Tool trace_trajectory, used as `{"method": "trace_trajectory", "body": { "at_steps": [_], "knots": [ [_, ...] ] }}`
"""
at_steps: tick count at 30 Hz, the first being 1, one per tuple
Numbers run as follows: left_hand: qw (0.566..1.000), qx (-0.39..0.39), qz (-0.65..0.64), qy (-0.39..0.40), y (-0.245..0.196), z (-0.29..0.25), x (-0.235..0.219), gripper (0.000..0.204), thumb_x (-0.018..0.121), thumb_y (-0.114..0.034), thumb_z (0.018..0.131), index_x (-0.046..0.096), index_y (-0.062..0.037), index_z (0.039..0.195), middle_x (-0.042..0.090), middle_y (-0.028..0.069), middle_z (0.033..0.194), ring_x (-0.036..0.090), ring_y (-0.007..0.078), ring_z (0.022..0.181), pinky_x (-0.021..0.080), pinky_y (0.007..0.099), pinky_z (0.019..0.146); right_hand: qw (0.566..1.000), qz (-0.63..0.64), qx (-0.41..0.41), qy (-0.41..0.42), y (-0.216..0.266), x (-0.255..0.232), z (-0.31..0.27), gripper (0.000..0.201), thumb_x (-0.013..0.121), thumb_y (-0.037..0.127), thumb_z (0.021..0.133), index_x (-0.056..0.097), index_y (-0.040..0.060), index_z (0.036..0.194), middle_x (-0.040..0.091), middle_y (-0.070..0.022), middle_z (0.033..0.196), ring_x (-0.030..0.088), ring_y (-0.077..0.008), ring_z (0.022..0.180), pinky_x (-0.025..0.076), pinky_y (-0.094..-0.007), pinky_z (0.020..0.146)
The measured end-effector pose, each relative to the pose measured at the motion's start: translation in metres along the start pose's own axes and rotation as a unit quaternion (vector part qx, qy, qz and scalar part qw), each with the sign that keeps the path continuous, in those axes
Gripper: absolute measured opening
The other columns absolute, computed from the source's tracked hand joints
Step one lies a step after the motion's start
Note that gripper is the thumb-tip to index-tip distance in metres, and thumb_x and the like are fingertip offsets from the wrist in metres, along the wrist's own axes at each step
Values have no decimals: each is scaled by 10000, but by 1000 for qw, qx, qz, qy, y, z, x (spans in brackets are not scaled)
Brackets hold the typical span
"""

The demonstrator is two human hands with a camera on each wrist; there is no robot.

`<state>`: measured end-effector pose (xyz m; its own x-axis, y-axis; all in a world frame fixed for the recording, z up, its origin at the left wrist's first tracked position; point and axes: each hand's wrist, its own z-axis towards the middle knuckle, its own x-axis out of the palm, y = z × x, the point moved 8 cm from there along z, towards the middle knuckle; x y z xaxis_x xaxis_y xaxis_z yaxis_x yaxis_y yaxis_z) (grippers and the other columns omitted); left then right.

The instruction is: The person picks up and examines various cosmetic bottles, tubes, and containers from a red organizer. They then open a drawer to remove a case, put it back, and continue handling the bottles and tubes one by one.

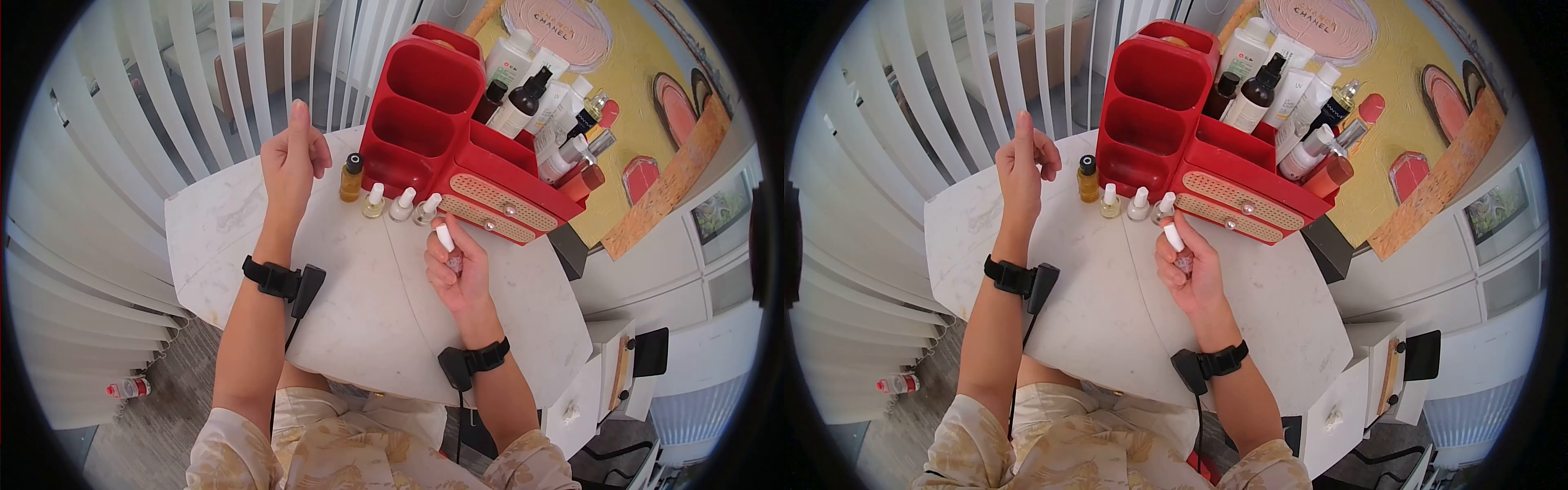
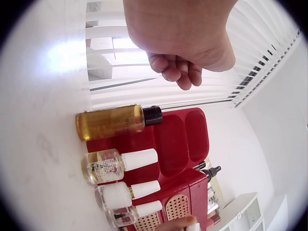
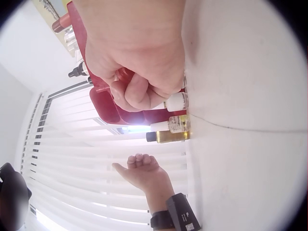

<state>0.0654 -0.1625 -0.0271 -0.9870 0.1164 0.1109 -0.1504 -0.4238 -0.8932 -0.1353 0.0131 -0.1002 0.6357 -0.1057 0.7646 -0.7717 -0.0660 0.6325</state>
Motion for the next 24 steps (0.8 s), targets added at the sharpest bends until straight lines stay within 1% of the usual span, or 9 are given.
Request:
{"method": "trace_trajectory", "body": {
  "at_steps": [3, 6, 9, 12, 15, 21, 24],
  "knots": [
    [1000, 0, 3, -1, 0, 0, 0, 765, 376, -597, 1067, 587, -74, 550, 555, 32, 543, 499, 92, 485, 365, 231, 473, 1000, 0, 0, -10, -1, 0, 0, 302, 454, 334, 1102, 640, 97, 1082, 501, -10, 678, 375, -68, 450, 274, -209, 406],
    [1000, 1, 1, -1, 0, 0, -1, 761, 380, -596, 1066, 591, -77, 551, 558, 31, 545, 501, 91, 485, 362, 230, 472, 1000, -15, -9, -21, 0, -3, 1, 328, 414, 336, 1113, 631, 91, 1093, 479, 6, 671, 345, -62, 433, 253, -211, 379],
    [1000, -3, 2, -3, 1, 0, -1, 757, 383, -593, 1066, 596, -77, 555, 561, 31, 547, 503, 90, 486, 361, 229, 471, 1000, -12, -6, -18, 0, -3, 1, 308, 414, 333, 1114, 614, 99, 1113, 486, 4, 681, 356, -60, 444, 260, -208, 388],
    [1000, -8, -1, -4, 2, 0, -1, 754, 385, -590, 1066, 599, -76, 559, 563, 31, 548, 508, 90, 487, 361, 228, 471, 999, -24, -19, -17, 1, 2, 1, 264, 459, 336, 1100, 614, 122, 1097, 499, 1, 677, 395, -70, 462, 289, -213, 420],
    [1000, -7, 0, -4, 2, 0, -1, 752, 385, -591, 1065, 604, -77, 563, 565, 30, 550, 513, 90, 489, 360, 227, 469, 998, -41, -38, -4, 2, 5, 1, 242, 454, 341, 1102, 597, 146, 1095, 501, 2, 677, 402, -72, 465, 292, -217, 426],
    [1000, -8, -1, -6, 0, 0, -1, 750, 381, -595, 1064, 611, -83, 566, 568, 28, 552, 521, 90, 492, 360, 223, 464, 999, -30, -21, -20, 0, 0, 1, 240, 443, 362, 1106, 584, 168, 1093, 500, 14, 679, 394, -68, 465, 279, -217, 427],
    [1000, -6, -2, -6, 0, 0, -1, 754, 382, -602, 1061, 610, -82, 565, 567, 27, 550, 521, 89, 490, 359, 223, 462, 999, -34, -32, -23, 1, 1, 1, 232, 443, 367, 1105, 574, 176, 1104, 496, 16, 676, 386, -69, 463, 277, -217, 427]
  ]
}}
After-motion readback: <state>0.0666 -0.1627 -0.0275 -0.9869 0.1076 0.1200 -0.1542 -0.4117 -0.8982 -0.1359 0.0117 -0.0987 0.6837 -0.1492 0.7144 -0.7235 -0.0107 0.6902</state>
